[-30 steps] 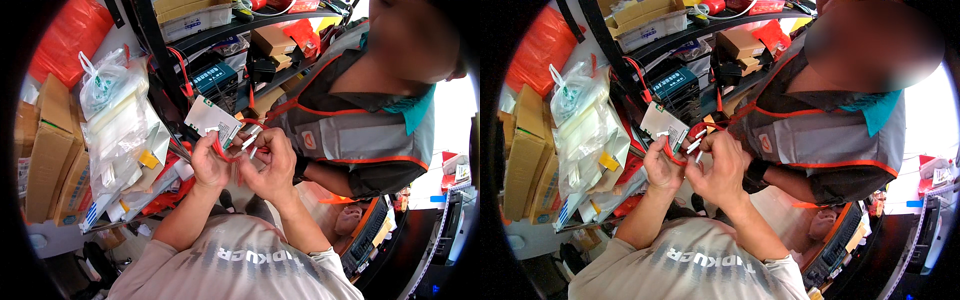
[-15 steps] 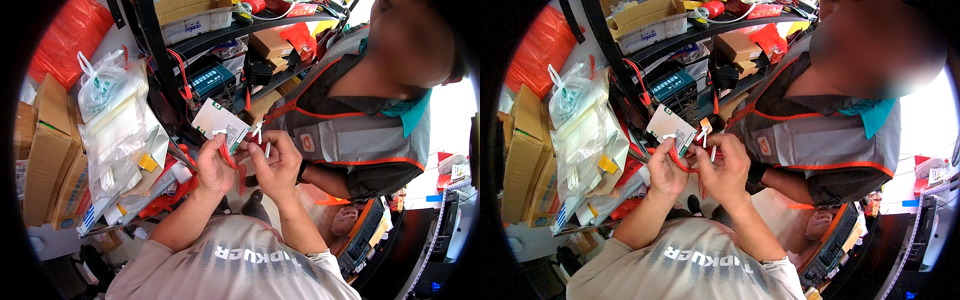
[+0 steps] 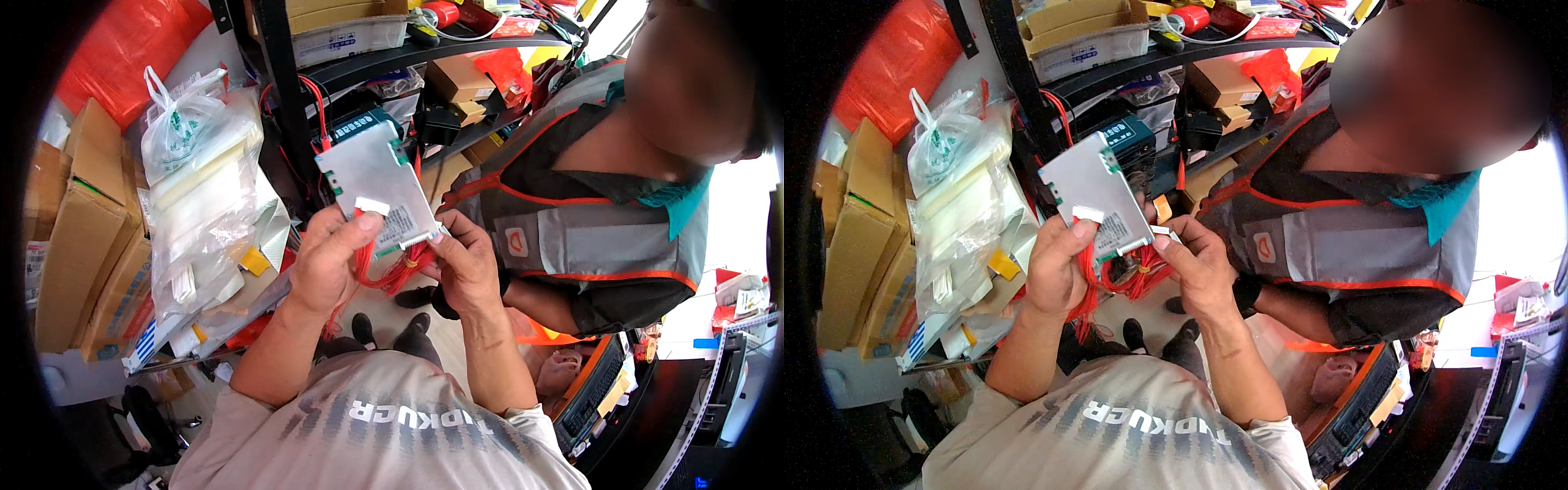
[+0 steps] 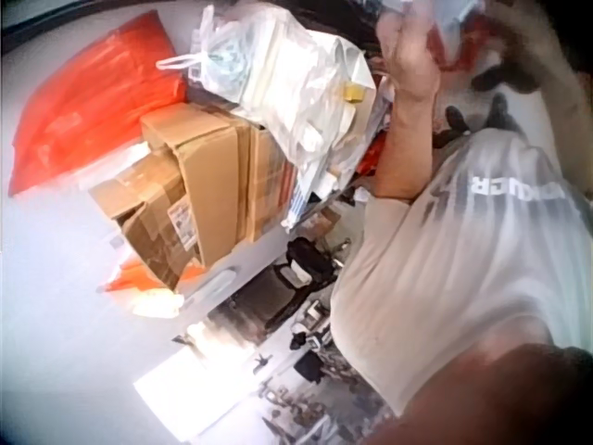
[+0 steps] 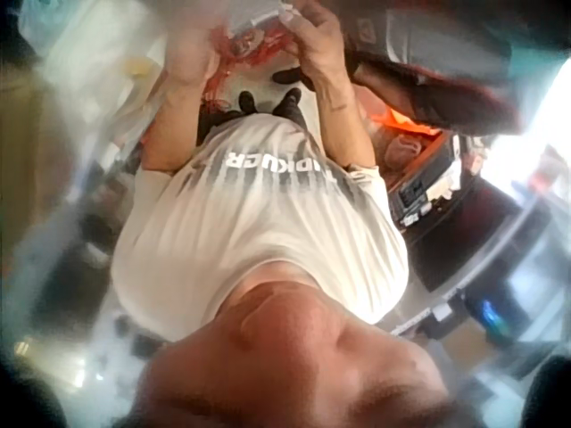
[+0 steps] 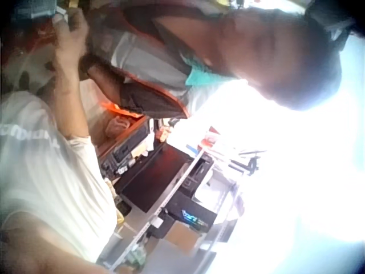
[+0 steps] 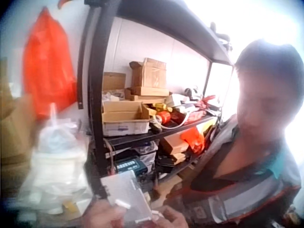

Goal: The person assembles a battery module by connecting wires and components to a circuit board and housing.

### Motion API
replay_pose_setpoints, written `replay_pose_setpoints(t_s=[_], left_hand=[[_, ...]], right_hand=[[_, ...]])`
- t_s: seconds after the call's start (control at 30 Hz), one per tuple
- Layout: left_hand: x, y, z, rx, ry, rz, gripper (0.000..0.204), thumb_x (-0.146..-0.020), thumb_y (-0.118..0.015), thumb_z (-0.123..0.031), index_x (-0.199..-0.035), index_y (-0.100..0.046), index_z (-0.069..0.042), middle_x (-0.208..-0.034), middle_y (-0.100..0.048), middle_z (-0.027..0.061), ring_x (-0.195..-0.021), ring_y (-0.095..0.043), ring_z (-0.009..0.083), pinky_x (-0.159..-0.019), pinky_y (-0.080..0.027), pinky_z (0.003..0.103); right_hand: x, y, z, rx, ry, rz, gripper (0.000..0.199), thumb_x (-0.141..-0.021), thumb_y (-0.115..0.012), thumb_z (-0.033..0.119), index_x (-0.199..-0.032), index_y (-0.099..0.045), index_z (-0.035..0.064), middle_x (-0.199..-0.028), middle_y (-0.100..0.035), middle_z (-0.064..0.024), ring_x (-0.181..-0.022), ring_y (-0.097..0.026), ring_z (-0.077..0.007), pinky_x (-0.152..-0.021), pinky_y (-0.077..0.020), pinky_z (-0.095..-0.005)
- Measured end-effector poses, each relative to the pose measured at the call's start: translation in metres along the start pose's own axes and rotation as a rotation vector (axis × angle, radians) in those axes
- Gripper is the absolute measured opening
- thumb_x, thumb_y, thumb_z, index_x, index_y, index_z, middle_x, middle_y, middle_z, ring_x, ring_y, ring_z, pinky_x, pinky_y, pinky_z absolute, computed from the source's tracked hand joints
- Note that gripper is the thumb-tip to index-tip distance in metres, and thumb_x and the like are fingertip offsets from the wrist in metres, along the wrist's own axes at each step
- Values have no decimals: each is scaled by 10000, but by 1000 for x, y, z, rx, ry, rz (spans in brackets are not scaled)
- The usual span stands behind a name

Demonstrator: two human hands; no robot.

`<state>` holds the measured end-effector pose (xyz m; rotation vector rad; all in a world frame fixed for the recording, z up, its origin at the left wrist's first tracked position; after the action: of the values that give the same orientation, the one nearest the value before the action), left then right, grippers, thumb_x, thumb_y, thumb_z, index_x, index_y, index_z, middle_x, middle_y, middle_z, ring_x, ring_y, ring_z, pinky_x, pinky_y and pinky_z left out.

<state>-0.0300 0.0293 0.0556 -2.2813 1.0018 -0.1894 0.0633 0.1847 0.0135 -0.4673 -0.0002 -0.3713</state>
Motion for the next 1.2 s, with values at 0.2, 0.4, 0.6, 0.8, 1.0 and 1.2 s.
replay_pose_setpoints(t_s=[0.2,0.4,0.6,0.8,1.0,1.2], left_hand=[[14,13,-7,-87,7,-30,416,-1030,-586,-176,-1346,-630,90,-1290,-704,149,-1188,-677,208,-1068,-504,359],[22,40,1,-65,73,-47,430,-1020,-586,-175,-1352,-627,96,-1284,-711,162,-1188,-684,218,-1072,-504,359],[20,45,7,-24,100,-84,468,-1030,-578,-208,-1367,-580,117,-1237,-724,209,-1081,-734,291,-990,-568,407],[17,36,14,3,184,-22,450,-1061,-536,-203,-1373,-573,119,-1210,-734,241,-1017,-765,327,-966,-591,422],[20,45,36,141,309,-46,454,-1086,-510,-297,-1308,-619,84,-1049,-764,217,-908,-767,310,-841,-623,394],[16,53,56,233,330,-239,396,-1093,-531,-353,-1225,-678,-10,-1064,-773,114,-815,-717,219,-637,-562,354]], right_hand=[[-2,-5,-8,-55,-58,-80,173,-992,-711,178,-1059,-672,23,-934,-733,-39,-813,-653,-92,-715,-510,-247],[-1,-4,-14,-115,-81,-153,169,-993,-704,158,-1083,-677,18,-943,-753,-79,-812,-705,-129,-704,-550,-251],[-1,-10,-10,-112,-66,-137,212,-1009,-694,155,-1128,-641,-12,-942,-740,-110,-821,-716,-168,-758,-599,-305],[0,-17,-6,-261,-46,-156,233,-1014,-701,169,-1145,-622,-8,-935,-734,-126,-817,-724,-196,-763,-615,-338],[4,-13,-12,-219,-72,7,256,-1019,-711,181,-1139,-611,-23,-906,-716,-125,-756,-722,-216,-730,-623,-355],[15,-27,-7,81,-55,-79,140,-1035,-687,110,-1060,-667,-27,-900,-730,-98,-773,-702,-145,-717,-594,-293]])
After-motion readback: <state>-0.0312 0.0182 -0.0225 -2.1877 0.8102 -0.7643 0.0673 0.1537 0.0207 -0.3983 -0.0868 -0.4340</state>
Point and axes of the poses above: each hand's wrist, its own x-axis away from the middle knuckle, its own y-axis out of the back of the hand, z = x × y, the point moved 6 cm from there along -x, towards the middle knuckle
